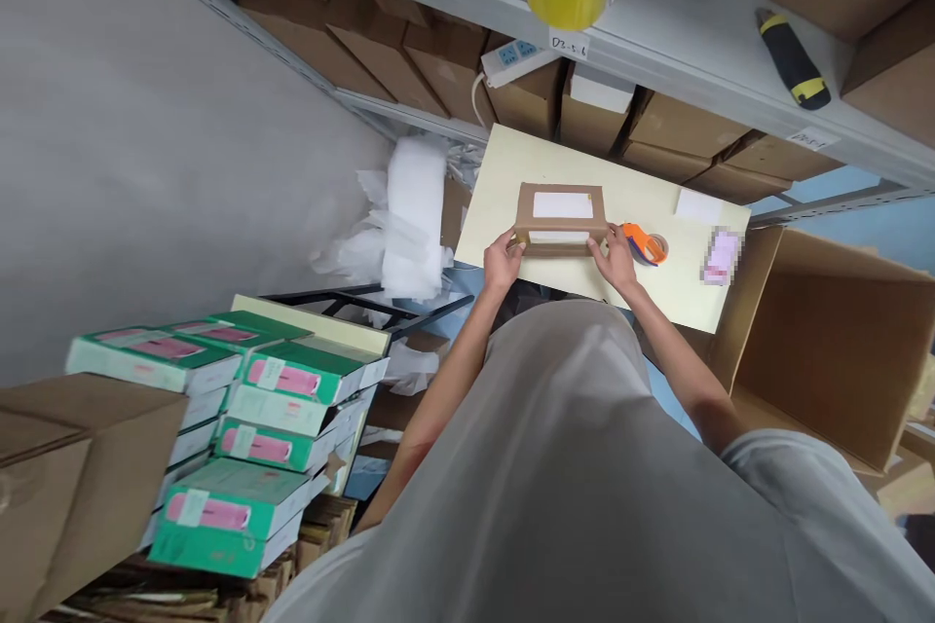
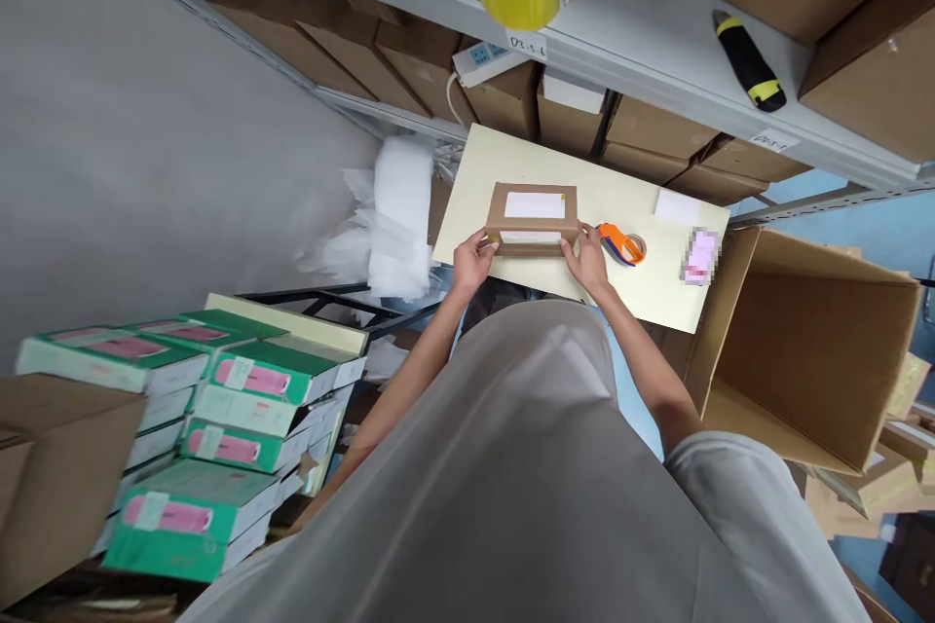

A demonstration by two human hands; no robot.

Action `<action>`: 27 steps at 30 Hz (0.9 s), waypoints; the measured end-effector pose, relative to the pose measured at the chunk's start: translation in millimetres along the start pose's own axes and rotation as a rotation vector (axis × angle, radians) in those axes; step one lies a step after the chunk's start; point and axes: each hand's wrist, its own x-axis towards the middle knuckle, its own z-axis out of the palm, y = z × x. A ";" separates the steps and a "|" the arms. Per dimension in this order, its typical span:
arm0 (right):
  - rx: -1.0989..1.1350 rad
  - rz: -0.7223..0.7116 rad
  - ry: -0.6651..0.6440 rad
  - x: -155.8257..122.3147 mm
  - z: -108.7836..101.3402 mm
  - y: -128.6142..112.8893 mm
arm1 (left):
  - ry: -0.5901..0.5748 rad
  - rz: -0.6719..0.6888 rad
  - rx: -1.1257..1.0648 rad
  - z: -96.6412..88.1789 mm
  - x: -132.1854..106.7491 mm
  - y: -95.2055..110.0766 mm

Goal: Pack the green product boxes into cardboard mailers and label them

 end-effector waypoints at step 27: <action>-0.141 0.315 0.089 -91.2 -26.0 33.4 | -0.127 -0.193 -0.084 28.0 -27.9 -68.8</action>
